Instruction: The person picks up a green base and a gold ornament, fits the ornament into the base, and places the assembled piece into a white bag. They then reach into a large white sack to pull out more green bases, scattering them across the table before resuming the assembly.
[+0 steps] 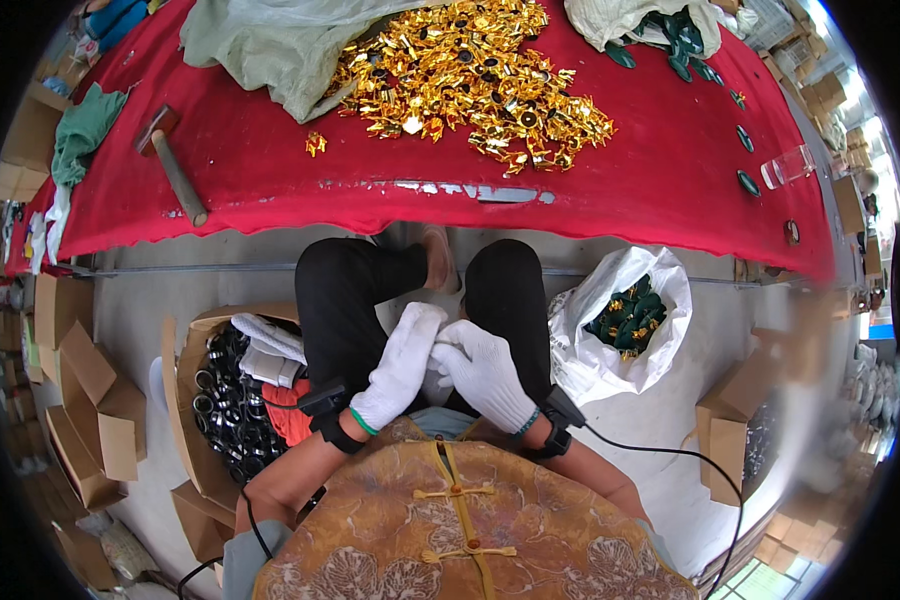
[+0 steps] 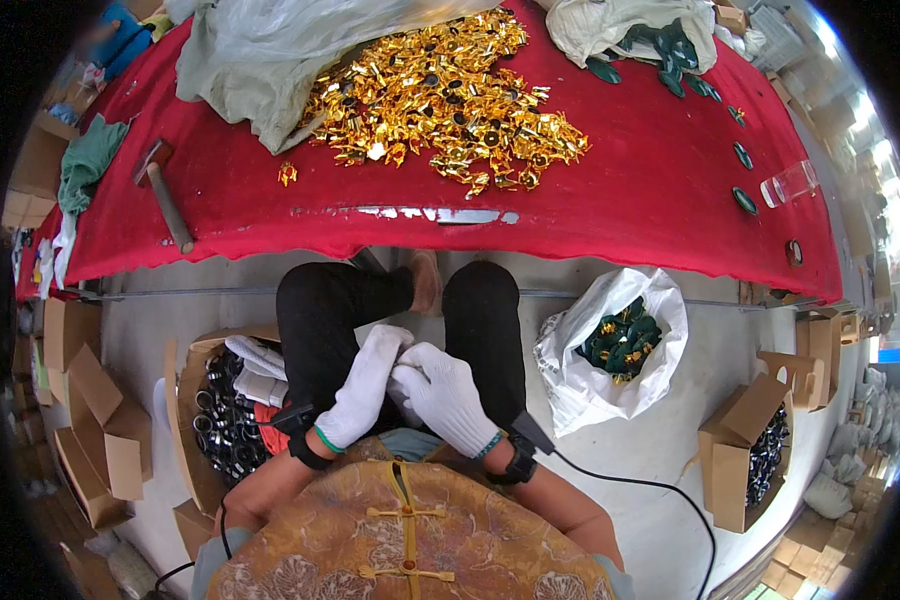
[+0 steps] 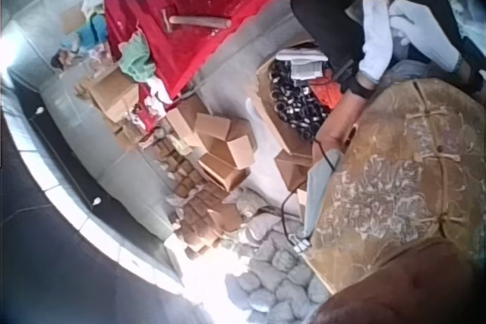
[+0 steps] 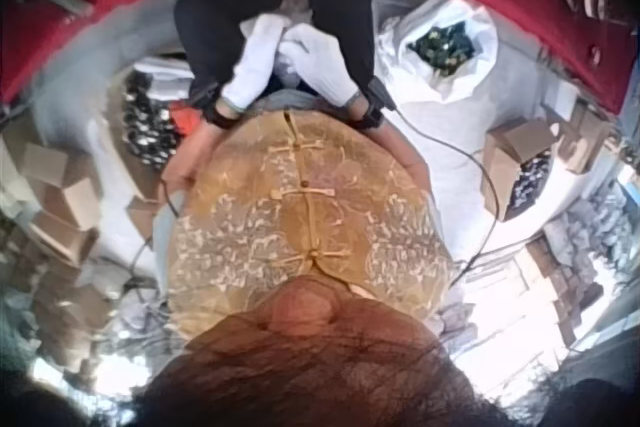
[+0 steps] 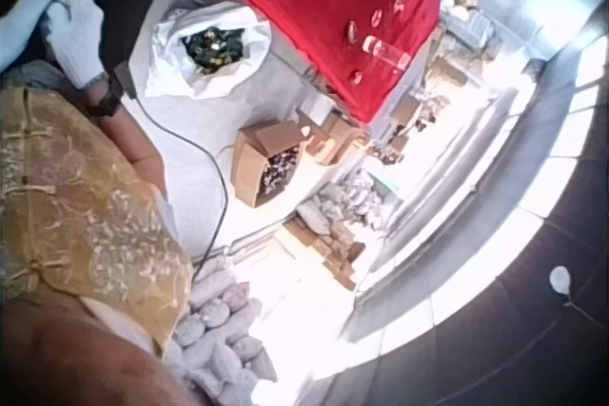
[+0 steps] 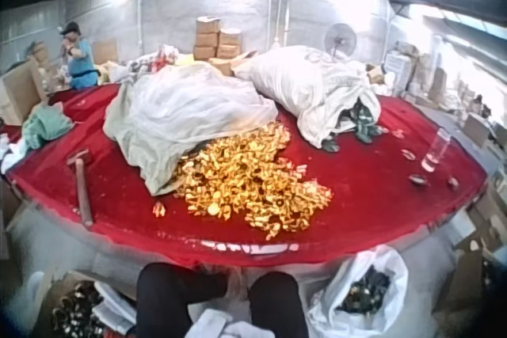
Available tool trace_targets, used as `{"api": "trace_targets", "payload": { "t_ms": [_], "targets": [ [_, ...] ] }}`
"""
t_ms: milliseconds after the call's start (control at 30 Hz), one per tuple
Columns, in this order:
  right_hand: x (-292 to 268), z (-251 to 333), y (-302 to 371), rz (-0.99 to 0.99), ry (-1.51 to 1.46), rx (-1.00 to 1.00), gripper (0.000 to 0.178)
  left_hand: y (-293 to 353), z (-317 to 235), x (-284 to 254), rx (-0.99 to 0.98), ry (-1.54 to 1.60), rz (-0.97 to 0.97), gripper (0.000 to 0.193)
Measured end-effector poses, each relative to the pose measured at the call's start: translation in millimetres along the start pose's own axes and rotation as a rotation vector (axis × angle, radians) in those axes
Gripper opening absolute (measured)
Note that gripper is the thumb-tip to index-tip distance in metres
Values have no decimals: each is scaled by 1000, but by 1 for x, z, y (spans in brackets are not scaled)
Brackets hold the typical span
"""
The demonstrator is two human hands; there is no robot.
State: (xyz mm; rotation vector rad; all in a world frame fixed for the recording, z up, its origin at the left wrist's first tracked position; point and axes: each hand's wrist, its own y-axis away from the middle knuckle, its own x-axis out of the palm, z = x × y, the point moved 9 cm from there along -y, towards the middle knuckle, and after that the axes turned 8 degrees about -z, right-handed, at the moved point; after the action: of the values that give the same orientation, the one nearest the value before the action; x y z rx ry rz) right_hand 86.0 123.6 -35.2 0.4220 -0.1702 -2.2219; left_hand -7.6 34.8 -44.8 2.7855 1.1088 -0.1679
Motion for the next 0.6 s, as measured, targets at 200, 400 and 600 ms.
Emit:
{"api": "trace_targets", "payload": {
  "t_ms": [200, 400, 600],
  "targets": [
    [-16, 85, 9, -127, 663, -789, 50, 4, 39, 12, -667, 844, -87, 45],
    [14, 40, 13, 159, 684, -756, 39, 14, 27, 17, -645, 784, -14, 49],
    [11, -13, 6, 266, -299, 275, 19, 23, -25, 7, -353, 216, -3, 27]
  ]
}}
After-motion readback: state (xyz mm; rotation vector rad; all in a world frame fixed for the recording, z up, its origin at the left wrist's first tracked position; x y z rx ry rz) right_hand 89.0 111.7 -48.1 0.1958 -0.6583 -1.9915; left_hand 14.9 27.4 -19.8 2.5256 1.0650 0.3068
